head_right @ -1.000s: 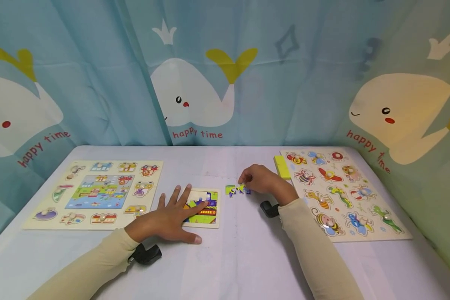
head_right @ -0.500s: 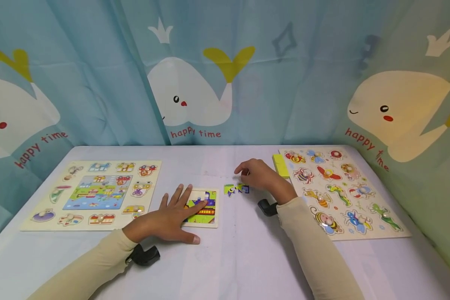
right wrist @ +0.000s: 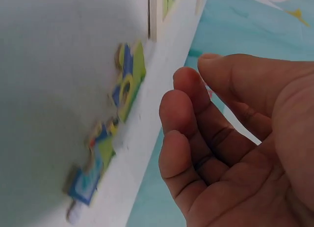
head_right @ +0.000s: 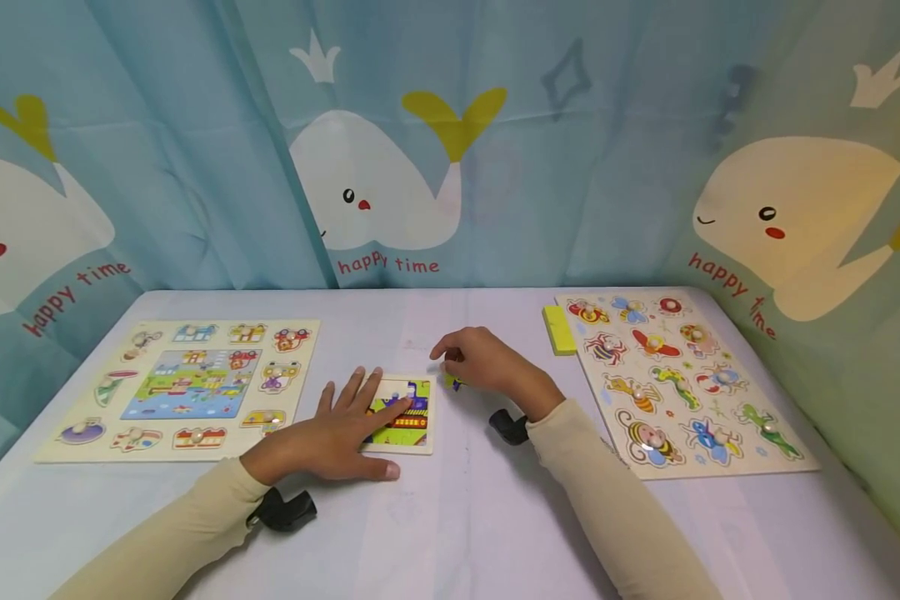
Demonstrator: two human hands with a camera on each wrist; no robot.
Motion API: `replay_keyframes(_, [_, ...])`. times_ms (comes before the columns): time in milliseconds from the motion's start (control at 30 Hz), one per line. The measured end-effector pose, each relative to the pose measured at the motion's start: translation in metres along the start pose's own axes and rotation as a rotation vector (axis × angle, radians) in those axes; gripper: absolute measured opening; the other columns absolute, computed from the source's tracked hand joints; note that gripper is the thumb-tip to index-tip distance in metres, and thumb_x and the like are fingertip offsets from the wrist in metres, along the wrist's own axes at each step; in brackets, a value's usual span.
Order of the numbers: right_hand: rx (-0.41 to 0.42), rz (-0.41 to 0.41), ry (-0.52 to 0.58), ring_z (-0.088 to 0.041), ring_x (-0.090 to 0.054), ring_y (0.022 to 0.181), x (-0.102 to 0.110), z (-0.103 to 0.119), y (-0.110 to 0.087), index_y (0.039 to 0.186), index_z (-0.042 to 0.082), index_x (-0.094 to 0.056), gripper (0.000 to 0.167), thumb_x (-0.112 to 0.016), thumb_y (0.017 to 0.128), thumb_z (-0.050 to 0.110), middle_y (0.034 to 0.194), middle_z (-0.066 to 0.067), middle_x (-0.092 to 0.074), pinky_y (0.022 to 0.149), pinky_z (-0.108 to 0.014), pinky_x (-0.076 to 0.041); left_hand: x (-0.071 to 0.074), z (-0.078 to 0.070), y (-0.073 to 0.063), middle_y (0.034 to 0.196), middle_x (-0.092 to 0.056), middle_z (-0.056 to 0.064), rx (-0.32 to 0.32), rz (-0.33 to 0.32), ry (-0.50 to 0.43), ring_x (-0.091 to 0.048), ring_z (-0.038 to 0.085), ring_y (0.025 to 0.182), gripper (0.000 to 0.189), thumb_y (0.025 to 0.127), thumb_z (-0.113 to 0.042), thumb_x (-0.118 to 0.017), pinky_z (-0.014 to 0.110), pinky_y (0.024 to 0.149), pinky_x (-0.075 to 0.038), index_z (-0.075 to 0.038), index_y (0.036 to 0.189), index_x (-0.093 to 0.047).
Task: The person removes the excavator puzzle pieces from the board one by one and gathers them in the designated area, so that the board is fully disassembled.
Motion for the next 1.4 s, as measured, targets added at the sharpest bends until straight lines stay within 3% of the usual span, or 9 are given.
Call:
replay_keyframes(267, [0.058,0.015,0.024,-0.014,-0.055,0.078,-0.009,0.01,-0.003,0.111,0.002,-0.07,0.02,-0.062,0.092,-0.001,0.095,-0.003,-0.067,0.068,-0.028,-0.048,-0.001,-0.005,0.0,0.161,0.01,0.016,-0.019,-0.001,-0.014,0.017,0.037,0.144,0.081,0.089,-0.069,-0.048,0.065,0.107,0.008,-0.034,0.156,-0.018])
replay_keyframes(700, [0.143,-0.022,0.059,-0.016,-0.06,0.095,-0.023,0.021,0.0,0.11,0.002,-0.071,0.021,-0.057,0.095,0.003,0.105,-0.004,-0.069,0.084,-0.033,-0.05,-0.004,-0.005,-0.005,0.162,0.013,0.006,-0.014,0.003,0.019,0.019,0.042,0.142,0.078,0.085,-0.075,-0.047,0.068,0.105,0.007,-0.04,0.152,-0.029])
replay_keyframes(967, [0.102,0.009,0.049,-0.016,-0.058,0.094,-0.025,0.02,0.0,0.108,0.003,-0.071,0.021,-0.055,0.094,0.001,0.104,-0.003,-0.068,0.084,-0.033,-0.049,-0.001,-0.011,0.003,0.162,0.012,0.008,-0.001,0.001,0.043,0.02,0.04,0.142,0.082,0.082,-0.078,-0.048,0.066,0.105,0.01,-0.041,0.153,-0.028])
replay_keyframes(1400, [0.2,0.029,-0.014,-0.013,-0.06,0.093,-0.029,0.028,0.002,0.102,0.004,-0.075,0.021,-0.058,0.091,-0.002,0.099,-0.001,-0.068,0.083,-0.032,-0.049,-0.003,-0.011,0.011,0.162,0.012,0.006,-0.013,0.096,0.066,0.021,0.037,0.143,0.084,0.081,-0.077,-0.051,0.065,0.107,0.007,-0.042,0.153,-0.027])
Point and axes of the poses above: each hand's wrist, its own y-axis towards the middle knuckle, its own x-axis out of the back of the hand, z = x × y, the point moved 8 cm from there along y, towards the middle knuckle
